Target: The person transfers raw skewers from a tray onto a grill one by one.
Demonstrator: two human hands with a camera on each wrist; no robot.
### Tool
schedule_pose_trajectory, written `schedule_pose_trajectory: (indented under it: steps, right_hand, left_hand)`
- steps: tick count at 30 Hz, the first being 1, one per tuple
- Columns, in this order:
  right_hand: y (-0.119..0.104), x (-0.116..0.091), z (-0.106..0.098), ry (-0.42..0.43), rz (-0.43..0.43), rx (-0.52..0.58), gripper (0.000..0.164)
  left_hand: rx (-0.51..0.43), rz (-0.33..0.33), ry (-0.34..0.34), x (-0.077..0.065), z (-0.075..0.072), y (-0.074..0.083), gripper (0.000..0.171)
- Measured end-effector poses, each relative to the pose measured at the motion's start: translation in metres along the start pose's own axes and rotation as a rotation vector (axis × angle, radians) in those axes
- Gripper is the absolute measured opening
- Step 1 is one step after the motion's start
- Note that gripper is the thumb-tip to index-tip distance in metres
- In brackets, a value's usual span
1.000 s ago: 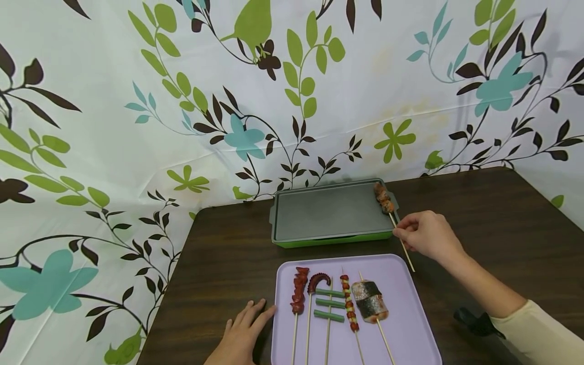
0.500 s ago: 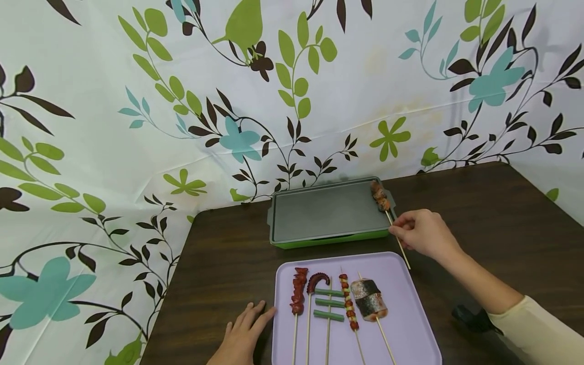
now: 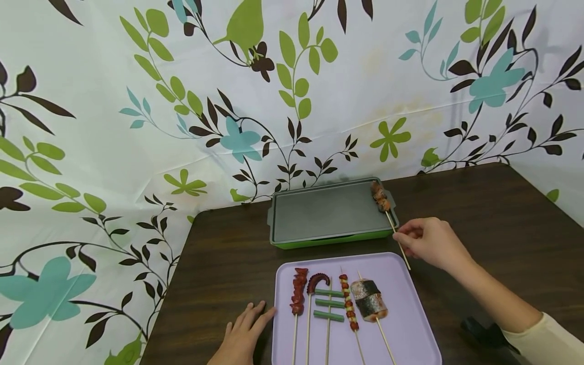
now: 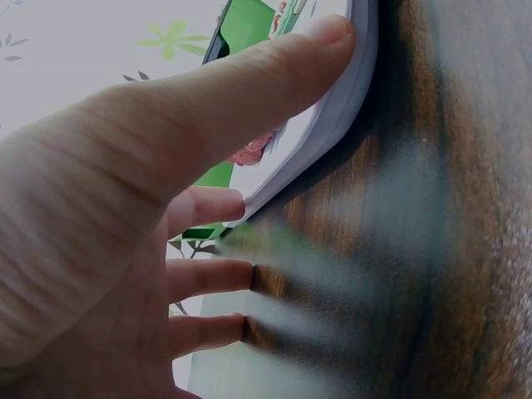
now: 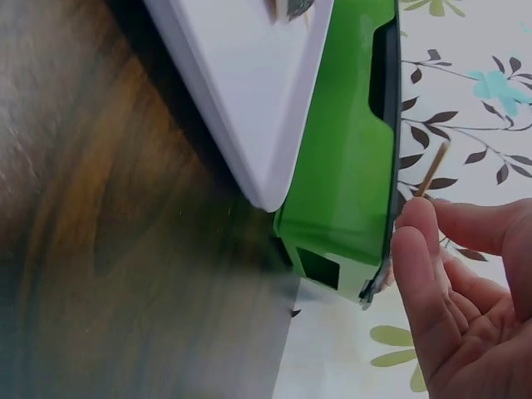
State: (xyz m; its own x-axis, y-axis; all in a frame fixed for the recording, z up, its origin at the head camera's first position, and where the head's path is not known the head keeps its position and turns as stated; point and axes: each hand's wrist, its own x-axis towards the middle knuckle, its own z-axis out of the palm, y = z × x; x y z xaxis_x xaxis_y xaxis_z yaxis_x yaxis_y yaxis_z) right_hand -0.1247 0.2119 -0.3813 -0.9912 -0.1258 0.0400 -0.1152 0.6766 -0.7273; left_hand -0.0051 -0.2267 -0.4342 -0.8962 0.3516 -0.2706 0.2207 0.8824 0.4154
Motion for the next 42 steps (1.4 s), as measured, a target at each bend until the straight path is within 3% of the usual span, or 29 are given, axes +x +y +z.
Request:
schedule_pose_trajectory:
  steps: [7, 10, 17, 24, 31, 35, 38, 42]
  right_hand:
    - [-0.007, -0.019, 0.000, -0.009, 0.023, -0.023, 0.030]
    - [-0.010, -0.033, 0.003, -0.002, -0.003, -0.049, 0.025]
    - [-0.013, -0.072, 0.015, 0.019, -0.086, -0.130, 0.016]
    - [-0.010, -0.097, 0.038, -0.154, -0.143, -0.048, 0.015]
    - [-0.002, -0.108, 0.061, -0.365, -0.150, 0.062, 0.013]
    - [0.001, -0.111, 0.071, -0.421, -0.134, 0.130, 0.013]
    - [0.001, -0.114, 0.076, -0.483, -0.076, 0.189, 0.012]
    - [0.002, -0.114, 0.079, -0.513, -0.053, 0.198, 0.012]
  left_hand:
    - [0.011, 0.009, 0.008, 0.000, 0.001, -0.001, 0.114]
    - [0.003, 0.003, 0.003, 0.000, 0.001, -0.001, 0.113]
    - [-0.017, 0.075, 0.027, 0.003, -0.003, -0.003, 0.108]
    - [-0.043, 0.040, 0.025, 0.003, -0.001, -0.002, 0.108]
    - [-0.044, 0.068, 0.062, 0.002, 0.001, -0.002, 0.108]
    - [-0.052, 0.051, 0.041, 0.002, 0.000, -0.001, 0.108]
    - [-0.045, 0.048, 0.023, 0.002, -0.001, -0.003, 0.108]
    - [-0.040, 0.048, 0.030, 0.002, 0.000, -0.003, 0.109]
